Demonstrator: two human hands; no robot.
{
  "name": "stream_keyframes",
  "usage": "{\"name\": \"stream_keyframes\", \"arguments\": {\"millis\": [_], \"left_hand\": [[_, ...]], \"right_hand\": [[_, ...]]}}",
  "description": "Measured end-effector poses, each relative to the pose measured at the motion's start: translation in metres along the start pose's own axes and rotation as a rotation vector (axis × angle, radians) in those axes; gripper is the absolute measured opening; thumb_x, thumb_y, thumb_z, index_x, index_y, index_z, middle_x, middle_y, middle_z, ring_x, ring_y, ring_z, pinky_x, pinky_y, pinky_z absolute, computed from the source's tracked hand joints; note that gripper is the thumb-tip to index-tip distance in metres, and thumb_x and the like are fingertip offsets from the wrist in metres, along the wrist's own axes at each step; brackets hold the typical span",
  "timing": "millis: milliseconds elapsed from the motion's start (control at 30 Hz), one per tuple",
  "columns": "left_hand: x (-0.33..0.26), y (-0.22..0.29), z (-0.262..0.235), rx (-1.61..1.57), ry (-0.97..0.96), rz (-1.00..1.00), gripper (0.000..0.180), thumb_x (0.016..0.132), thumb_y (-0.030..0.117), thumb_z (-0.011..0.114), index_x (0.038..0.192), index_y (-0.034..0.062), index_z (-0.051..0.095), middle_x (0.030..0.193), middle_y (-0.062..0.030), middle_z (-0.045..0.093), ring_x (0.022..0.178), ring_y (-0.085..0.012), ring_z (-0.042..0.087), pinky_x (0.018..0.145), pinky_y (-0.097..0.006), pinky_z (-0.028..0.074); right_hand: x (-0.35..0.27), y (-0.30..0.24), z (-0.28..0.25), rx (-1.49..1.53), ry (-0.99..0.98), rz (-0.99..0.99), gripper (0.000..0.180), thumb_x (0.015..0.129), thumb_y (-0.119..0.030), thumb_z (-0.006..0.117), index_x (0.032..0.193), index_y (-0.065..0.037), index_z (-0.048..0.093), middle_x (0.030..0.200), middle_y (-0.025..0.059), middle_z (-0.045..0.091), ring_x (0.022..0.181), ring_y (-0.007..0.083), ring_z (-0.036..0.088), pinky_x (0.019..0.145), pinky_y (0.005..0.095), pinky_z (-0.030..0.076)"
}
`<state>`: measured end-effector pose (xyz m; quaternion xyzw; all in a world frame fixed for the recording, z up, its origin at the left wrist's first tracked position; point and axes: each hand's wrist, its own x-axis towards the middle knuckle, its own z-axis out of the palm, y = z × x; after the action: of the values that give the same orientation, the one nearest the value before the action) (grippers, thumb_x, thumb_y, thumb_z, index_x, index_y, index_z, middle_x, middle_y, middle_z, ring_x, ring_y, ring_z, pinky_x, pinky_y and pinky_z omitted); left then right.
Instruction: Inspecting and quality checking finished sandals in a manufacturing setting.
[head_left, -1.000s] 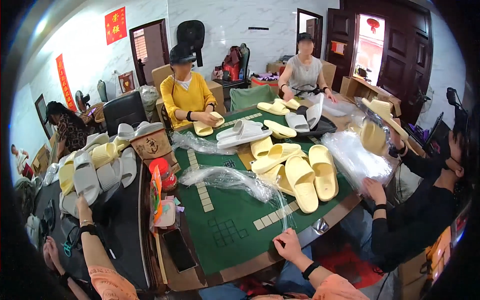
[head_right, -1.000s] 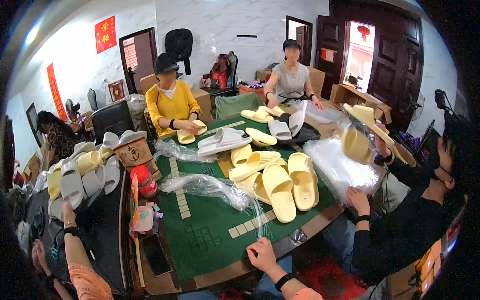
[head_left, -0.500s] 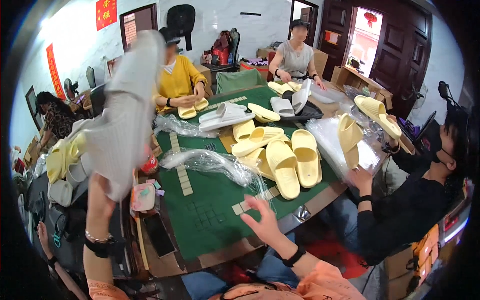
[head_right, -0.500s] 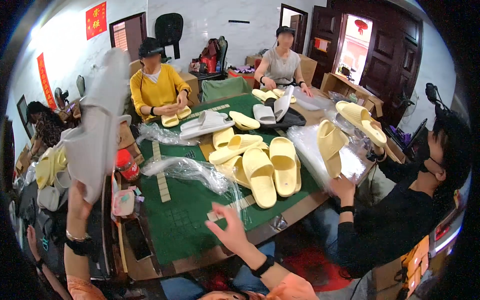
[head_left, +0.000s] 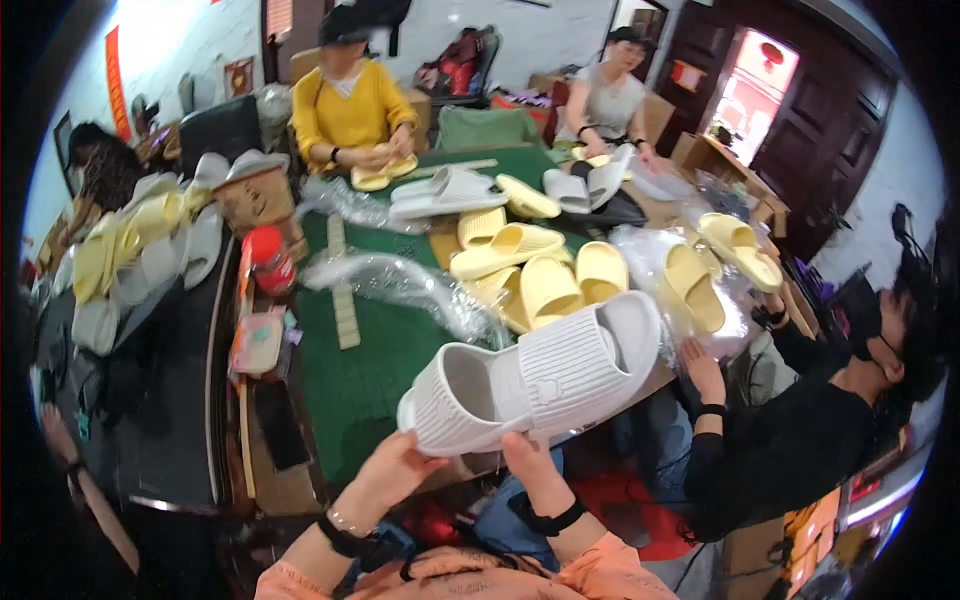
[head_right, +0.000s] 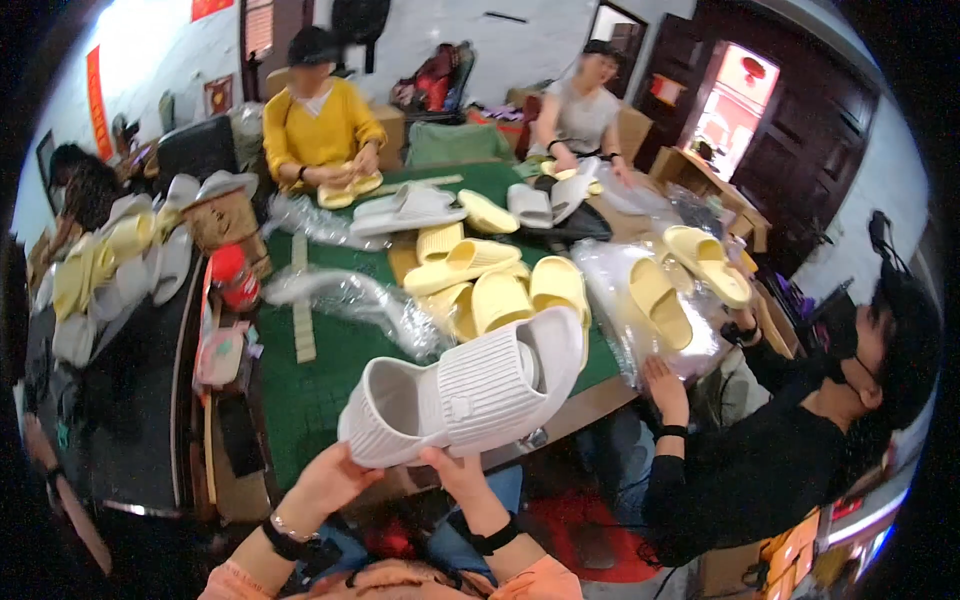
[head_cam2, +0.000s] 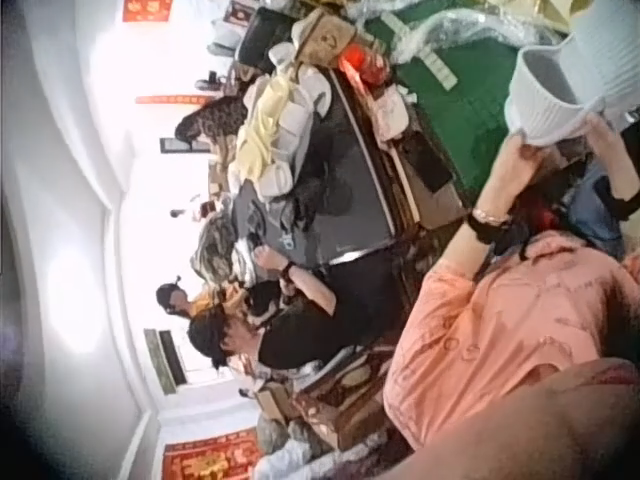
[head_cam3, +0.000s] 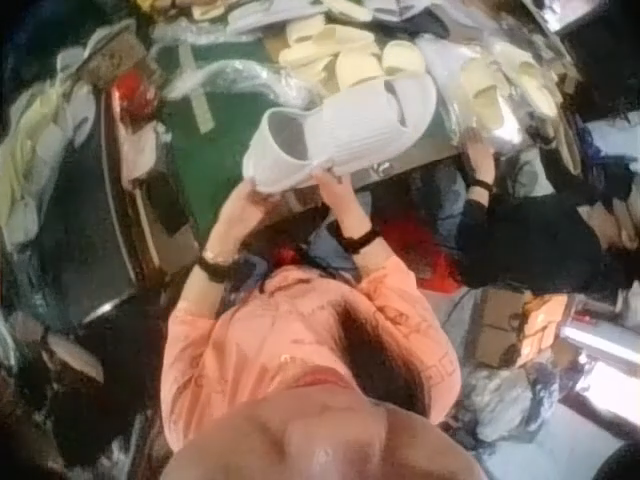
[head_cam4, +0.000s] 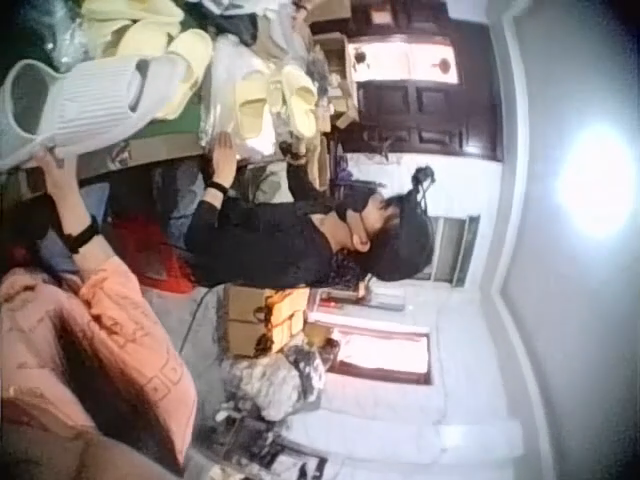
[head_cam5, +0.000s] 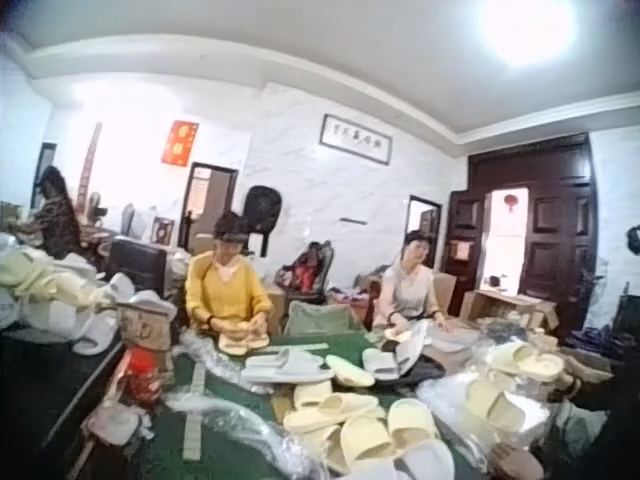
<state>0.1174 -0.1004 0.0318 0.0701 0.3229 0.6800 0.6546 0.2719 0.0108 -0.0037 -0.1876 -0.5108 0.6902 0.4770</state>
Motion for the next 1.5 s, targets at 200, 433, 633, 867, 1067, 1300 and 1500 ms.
{"name": "stream_keyframes", "arguments": {"millis": [200, 433, 633, 867, 1067, 1300, 1500], "left_hand": [[0.000, 0.011, 0.009, 0.118, -0.018, 0.026, 0.030, 0.090, 0.014, 0.043, 0.120, 0.0074, 0.042, 0.112, -0.0056, 0.054, 0.095, -0.0173, 0.057, 0.080, -0.034, 0.049], [-0.021, 0.068, -0.031, 0.215, 0.261, 0.230, 0.042, 0.084, 0.004, 0.048, 0.121, 0.0078, 0.029, 0.112, -0.0104, 0.047, 0.096, -0.0244, 0.057, 0.073, -0.039, 0.053], [0.006, 0.150, -0.073, 0.963, 0.156, 0.368, 0.038, 0.088, 0.010, 0.046, 0.126, 0.0043, 0.040, 0.116, -0.0047, 0.050, 0.102, -0.0137, 0.049, 0.088, -0.026, 0.039], [0.086, 0.154, -0.110, 1.269, 0.194, 0.173, 0.045, 0.087, 0.014, 0.049, 0.131, 0.0091, 0.038, 0.121, -0.0080, 0.049, 0.105, -0.0153, 0.047, 0.091, -0.028, 0.037], [0.100, 0.135, -0.126, 1.809, 0.619, 0.468, 0.038, 0.083, 0.019, 0.051, 0.117, 0.0022, 0.051, 0.113, -0.0187, 0.055, 0.097, -0.0269, 0.056, 0.084, -0.030, 0.042], [0.035, 0.073, -0.051, 1.466, 0.514, 0.859, 0.017, 0.083, 0.009, 0.052, 0.094, 0.0001, 0.060, 0.079, -0.0095, 0.062, 0.070, -0.0167, 0.058, 0.067, -0.026, 0.045], [0.024, 0.002, -0.055, 1.396, 0.349, 0.815, 0.011, 0.078, 0.005, 0.054, 0.084, -0.0009, 0.060, 0.071, -0.0138, 0.058, 0.068, -0.0244, 0.056, 0.062, -0.033, 0.044]], "right_hand": [[-0.010, -0.018, -0.016, -0.155, -0.090, -0.100, 0.070, 0.072, -0.027, 0.071, 0.124, -0.001, 0.033, 0.121, 0.0081, 0.041, 0.110, 0.0217, 0.041, 0.094, 0.0356, 0.034], [0.019, -0.088, 0.039, 0.058, 0.051, -0.358, 0.077, 0.077, -0.041, 0.052, 0.133, 0.002, 0.020, 0.134, 0.0149, 0.032, 0.123, 0.0291, 0.033, 0.102, 0.0456, 0.027], [0.059, -0.049, 0.017, 0.174, -0.404, 0.476, 0.065, 0.079, -0.033, 0.052, 0.129, 0.002, 0.031, 0.123, 0.0156, 0.046, 0.108, 0.0290, 0.050, 0.092, 0.0398, 0.041], [0.089, 0.050, -0.003, 0.010, -0.183, 0.770, 0.030, 0.084, -0.021, 0.055, 0.103, 0.002, 0.056, 0.094, 0.0097, 0.061, 0.083, 0.0182, 0.060, 0.072, 0.0292, 0.049], [0.088, 0.006, -0.007, -0.576, -0.190, 0.329, 0.042, 0.083, -0.018, 0.058, 0.116, 0.006, 0.049, 0.098, 0.0093, 0.059, 0.084, 0.0119, 0.055, 0.075, 0.0232, 0.044], [0.055, -0.034, -0.078, -1.145, -0.248, 0.087, 0.013, 0.077, -0.005, 0.059, 0.089, 0.000, 0.061, 0.083, 0.0043, 0.059, 0.073, 0.0104, 0.055, 0.063, 0.0243, 0.044], [0.023, -0.035, -0.045, -1.238, -0.772, -0.236, 0.019, 0.062, 0.001, 0.063, 0.079, -0.005, 0.060, 0.077, 0.0082, 0.053, 0.081, 0.0272, 0.049, 0.073, 0.0365, 0.040]]}}
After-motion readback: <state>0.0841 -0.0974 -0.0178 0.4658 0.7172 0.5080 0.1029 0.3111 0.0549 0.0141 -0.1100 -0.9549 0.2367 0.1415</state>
